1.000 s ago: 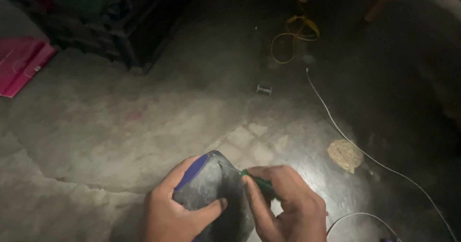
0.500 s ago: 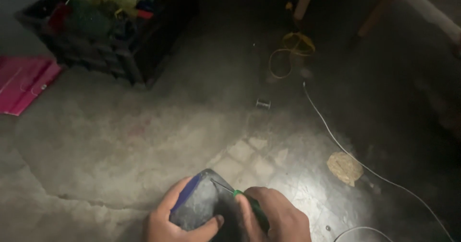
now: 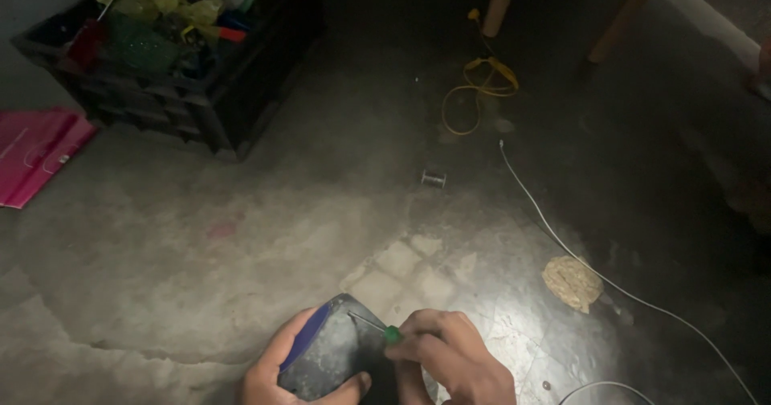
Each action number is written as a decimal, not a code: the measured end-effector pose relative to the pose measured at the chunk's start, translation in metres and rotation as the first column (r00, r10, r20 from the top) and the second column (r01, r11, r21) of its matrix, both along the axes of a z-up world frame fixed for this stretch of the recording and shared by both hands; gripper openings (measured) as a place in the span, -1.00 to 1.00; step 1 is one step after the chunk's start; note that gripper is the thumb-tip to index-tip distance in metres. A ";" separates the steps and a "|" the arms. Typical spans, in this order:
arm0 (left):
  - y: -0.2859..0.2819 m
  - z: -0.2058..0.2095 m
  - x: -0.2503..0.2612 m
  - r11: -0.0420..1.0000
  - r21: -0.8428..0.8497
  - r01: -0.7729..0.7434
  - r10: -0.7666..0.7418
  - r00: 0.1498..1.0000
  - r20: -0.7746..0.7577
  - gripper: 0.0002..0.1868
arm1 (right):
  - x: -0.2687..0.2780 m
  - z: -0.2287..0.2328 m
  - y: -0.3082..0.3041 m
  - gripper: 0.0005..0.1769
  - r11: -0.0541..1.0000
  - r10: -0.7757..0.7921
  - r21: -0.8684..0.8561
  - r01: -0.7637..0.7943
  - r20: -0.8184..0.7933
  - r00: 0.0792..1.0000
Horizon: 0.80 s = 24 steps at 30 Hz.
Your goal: Removing a screw from a blue plastic component using a screwdriver.
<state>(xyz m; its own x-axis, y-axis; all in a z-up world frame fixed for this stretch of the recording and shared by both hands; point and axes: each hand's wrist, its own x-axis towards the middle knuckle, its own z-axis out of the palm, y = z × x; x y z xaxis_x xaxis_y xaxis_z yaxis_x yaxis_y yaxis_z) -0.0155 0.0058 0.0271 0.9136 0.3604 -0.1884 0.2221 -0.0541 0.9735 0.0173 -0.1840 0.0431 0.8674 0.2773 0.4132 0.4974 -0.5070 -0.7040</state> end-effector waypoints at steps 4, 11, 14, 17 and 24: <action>0.006 -0.022 -0.001 0.997 0.046 0.068 -0.070 0.997 0.034 -0.19 | -0.002 -0.004 0.003 -0.72 0.998 -0.053 -0.023 0.051 -0.080 0.995; 0.013 -0.036 -0.008 0.993 -0.049 0.106 -0.104 0.994 0.044 -0.11 | 0.002 0.008 0.010 -0.81 0.912 -0.404 -0.351 0.215 -0.662 0.632; 0.017 -0.027 -0.007 0.982 0.137 0.134 -0.144 0.988 0.064 0.04 | 0.002 -0.013 -0.003 -0.84 0.968 -0.211 -0.178 0.178 -0.192 0.958; 0.017 -0.038 -0.011 0.964 0.236 0.119 -0.159 0.975 0.157 0.10 | -0.001 0.003 -0.002 -0.85 0.999 0.036 0.023 -0.035 -0.084 0.996; 0.006 -0.040 -0.013 0.996 0.001 0.090 -0.090 0.995 0.053 0.09 | 0.002 0.018 0.004 -0.71 0.980 -0.198 -0.090 0.178 -0.325 0.925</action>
<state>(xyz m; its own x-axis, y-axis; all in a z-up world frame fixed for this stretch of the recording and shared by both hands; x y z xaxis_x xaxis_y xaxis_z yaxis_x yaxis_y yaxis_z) -0.0289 0.0118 -0.0133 0.9510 0.2760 -0.1391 0.1642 -0.0700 0.9839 0.0197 -0.1801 0.0616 0.9905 0.1106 0.0818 0.1328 -0.6132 -0.7787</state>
